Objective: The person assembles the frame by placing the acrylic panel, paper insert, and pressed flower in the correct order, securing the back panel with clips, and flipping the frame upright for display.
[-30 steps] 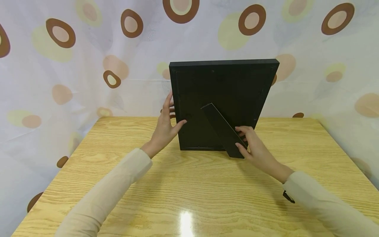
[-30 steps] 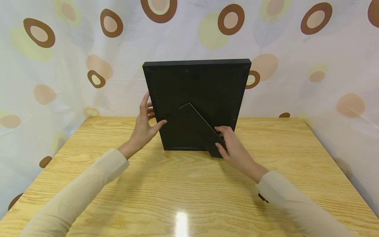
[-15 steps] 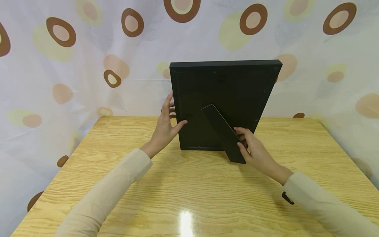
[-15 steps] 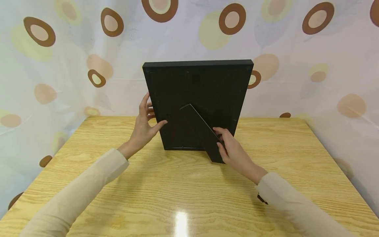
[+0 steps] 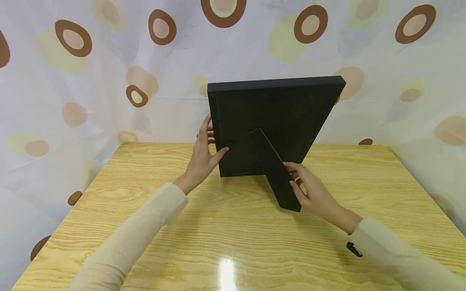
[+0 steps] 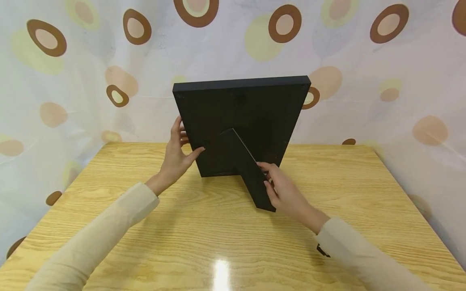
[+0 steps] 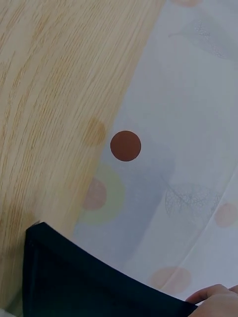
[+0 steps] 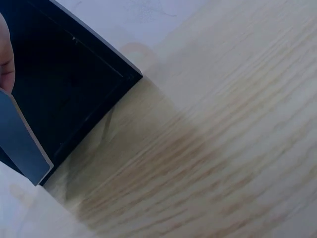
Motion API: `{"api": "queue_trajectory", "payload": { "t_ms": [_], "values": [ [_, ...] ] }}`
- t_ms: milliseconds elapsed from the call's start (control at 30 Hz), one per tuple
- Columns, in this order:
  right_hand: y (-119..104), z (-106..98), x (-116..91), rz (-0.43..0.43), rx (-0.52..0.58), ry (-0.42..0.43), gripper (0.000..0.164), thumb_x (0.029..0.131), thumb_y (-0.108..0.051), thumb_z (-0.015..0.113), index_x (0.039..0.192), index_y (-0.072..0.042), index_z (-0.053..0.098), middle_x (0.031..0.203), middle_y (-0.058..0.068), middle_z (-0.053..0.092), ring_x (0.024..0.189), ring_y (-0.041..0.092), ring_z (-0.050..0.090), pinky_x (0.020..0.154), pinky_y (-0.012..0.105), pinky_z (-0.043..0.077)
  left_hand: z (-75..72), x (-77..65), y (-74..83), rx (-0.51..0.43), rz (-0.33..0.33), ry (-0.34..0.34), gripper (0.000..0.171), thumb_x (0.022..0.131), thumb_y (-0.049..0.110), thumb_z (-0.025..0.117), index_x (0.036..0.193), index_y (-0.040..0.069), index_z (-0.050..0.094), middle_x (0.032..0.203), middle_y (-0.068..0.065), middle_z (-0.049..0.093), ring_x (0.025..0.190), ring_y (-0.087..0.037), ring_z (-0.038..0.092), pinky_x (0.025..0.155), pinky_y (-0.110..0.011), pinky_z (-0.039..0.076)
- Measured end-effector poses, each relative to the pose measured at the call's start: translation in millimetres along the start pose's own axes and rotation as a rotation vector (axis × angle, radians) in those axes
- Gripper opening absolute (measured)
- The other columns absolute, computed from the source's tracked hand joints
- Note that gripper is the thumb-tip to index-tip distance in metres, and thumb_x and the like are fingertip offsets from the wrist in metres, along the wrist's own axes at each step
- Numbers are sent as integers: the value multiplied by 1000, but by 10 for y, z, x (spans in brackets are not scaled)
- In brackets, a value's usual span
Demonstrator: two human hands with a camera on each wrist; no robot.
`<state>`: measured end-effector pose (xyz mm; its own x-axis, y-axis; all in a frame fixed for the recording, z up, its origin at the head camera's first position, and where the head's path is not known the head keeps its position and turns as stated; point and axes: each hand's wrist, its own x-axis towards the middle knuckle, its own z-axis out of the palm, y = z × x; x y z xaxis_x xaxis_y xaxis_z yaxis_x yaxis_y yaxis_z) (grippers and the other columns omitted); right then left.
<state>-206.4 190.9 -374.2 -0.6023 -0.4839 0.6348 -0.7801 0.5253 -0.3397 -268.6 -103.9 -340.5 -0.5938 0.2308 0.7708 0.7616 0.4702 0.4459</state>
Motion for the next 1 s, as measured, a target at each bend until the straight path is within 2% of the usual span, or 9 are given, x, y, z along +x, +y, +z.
{"api": "queue_trajectory", "payload": {
  "t_ms": [200, 433, 667, 1000],
  "values": [
    [0, 62, -36, -28, 22, -12, 57, 74, 20, 58, 126, 7, 41, 106, 14, 56, 80, 15, 54, 71, 13, 44, 22, -33, -37, 34, 34, 4, 88, 80, 2, 67, 143, 5, 6, 120, -20, 42, 101, -30, 50, 82, -39, 50],
    [8, 117, -72, -56, 39, -12, 58, 71, 23, 59, 125, 8, 42, 105, 14, 56, 80, 17, 55, 73, 9, 42, 23, -49, -68, 49, 72, 9, 89, 79, 0, 67, 142, 7, 6, 122, -20, 41, 101, -31, 51, 83, -38, 49],
    [-11, 123, -87, -78, 28, -7, 57, 70, 24, 60, 123, 9, 43, 104, 14, 56, 79, 18, 56, 72, 10, 43, 13, -63, -51, 81, 77, 7, 89, 78, 1, 69, 142, 6, 6, 128, -20, 39, 104, -30, 49, 85, -36, 49],
    [-16, 153, -106, -102, 44, 8, 57, 71, 25, 59, 123, 8, 43, 104, 13, 56, 79, 15, 55, 69, 12, 45, -11, -89, -39, 73, 66, -11, 89, 79, 2, 68, 143, 4, 5, 130, -20, 38, 103, -30, 49, 86, -37, 48]
  ]
}}
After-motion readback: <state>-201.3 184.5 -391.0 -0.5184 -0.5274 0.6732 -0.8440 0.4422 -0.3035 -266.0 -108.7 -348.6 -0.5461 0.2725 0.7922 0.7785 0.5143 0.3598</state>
